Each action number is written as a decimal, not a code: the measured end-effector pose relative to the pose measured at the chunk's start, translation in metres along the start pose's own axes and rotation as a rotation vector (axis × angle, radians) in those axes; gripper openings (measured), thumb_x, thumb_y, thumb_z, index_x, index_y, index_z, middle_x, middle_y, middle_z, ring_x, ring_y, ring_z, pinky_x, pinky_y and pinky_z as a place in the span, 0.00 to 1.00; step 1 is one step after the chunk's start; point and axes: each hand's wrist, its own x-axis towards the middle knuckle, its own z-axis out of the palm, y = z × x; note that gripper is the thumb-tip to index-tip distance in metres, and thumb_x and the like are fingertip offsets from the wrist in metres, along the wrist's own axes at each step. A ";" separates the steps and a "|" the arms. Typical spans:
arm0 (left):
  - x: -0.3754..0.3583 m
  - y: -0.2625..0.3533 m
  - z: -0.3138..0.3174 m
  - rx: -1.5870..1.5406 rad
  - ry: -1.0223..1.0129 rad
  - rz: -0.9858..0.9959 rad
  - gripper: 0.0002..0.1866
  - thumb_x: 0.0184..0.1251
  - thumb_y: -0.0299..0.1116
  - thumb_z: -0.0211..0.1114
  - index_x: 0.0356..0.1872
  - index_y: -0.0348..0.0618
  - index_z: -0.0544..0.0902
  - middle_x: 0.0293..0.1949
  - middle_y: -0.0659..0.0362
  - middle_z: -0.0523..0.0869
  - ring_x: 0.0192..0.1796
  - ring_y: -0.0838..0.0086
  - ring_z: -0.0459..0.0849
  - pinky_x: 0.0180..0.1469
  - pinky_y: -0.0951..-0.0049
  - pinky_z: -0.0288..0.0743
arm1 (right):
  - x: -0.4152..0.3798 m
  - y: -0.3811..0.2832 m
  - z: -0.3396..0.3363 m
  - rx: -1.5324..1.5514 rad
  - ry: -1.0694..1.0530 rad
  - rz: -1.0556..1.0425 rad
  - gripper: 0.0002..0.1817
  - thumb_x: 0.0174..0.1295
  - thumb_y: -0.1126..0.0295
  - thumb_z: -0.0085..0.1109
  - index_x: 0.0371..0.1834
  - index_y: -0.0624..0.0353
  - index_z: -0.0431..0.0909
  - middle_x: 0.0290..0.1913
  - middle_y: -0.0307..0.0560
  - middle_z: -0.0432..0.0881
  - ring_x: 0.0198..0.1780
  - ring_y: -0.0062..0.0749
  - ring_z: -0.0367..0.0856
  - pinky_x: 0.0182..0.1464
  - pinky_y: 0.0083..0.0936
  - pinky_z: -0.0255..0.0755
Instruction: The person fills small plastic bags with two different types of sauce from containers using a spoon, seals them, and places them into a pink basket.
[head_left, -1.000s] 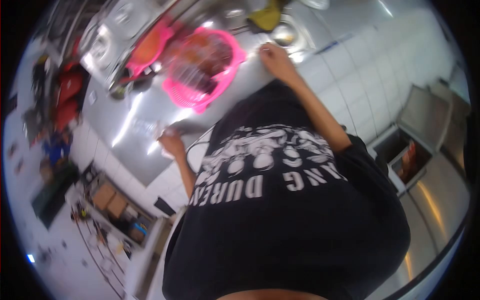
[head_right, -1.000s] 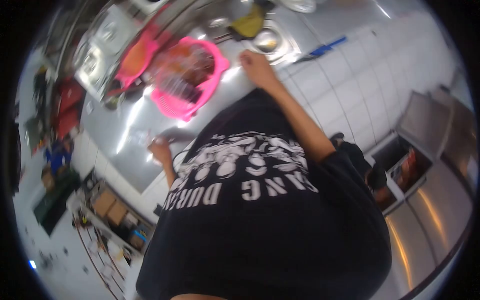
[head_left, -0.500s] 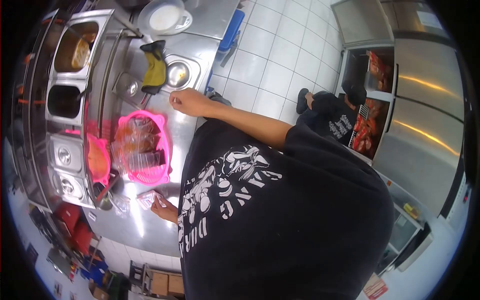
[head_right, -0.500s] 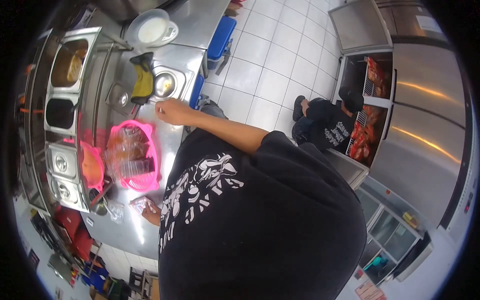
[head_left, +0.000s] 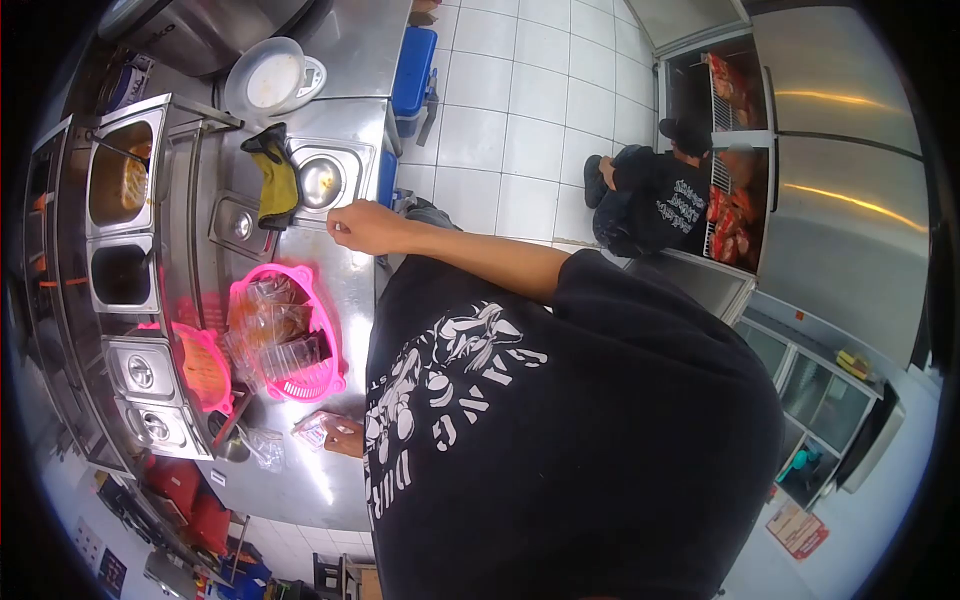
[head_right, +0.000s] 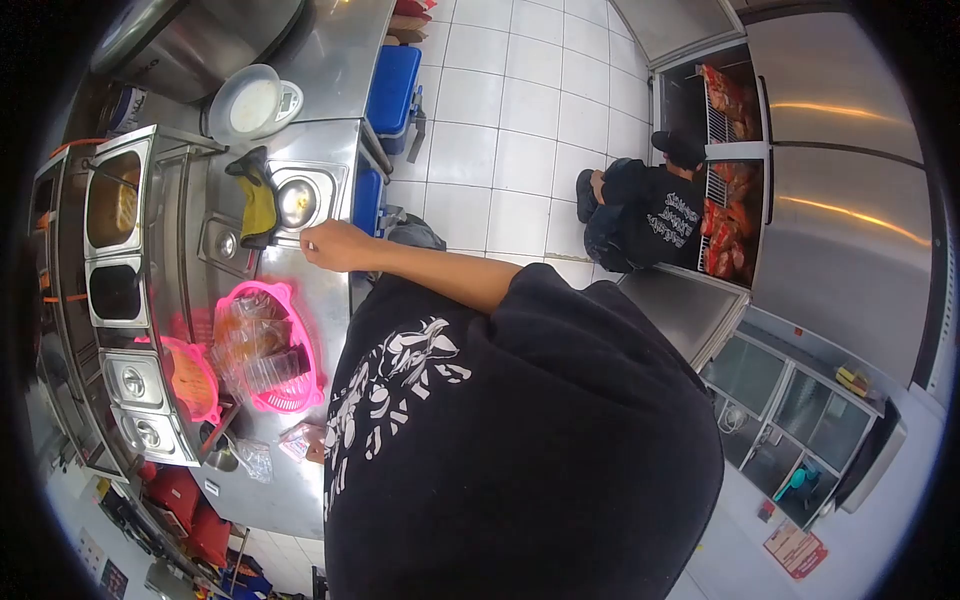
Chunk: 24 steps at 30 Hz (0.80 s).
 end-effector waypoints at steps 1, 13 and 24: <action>0.000 -0.002 -0.002 -0.011 -0.012 -0.008 0.12 0.68 0.35 0.68 0.43 0.35 0.86 0.34 0.54 0.79 0.39 0.64 0.78 0.43 0.62 0.73 | -0.001 0.001 0.000 0.001 0.016 -0.014 0.08 0.60 0.68 0.57 0.37 0.59 0.80 0.28 0.53 0.84 0.33 0.50 0.84 0.39 0.41 0.75; 0.011 -0.008 -0.009 -0.148 -0.166 -0.104 0.12 0.67 0.35 0.68 0.41 0.34 0.85 0.32 0.54 0.80 0.37 0.66 0.77 0.43 0.64 0.73 | -0.009 0.010 -0.005 0.030 0.073 -0.030 0.07 0.59 0.67 0.57 0.36 0.59 0.80 0.27 0.53 0.83 0.32 0.50 0.83 0.38 0.42 0.73; 0.029 -0.010 -0.018 -0.237 -0.343 -0.185 0.12 0.67 0.35 0.69 0.39 0.34 0.85 0.30 0.55 0.81 0.36 0.68 0.77 0.42 0.65 0.72 | -0.022 0.008 -0.007 0.053 0.086 0.061 0.10 0.60 0.67 0.57 0.39 0.59 0.81 0.31 0.54 0.85 0.35 0.51 0.84 0.41 0.42 0.75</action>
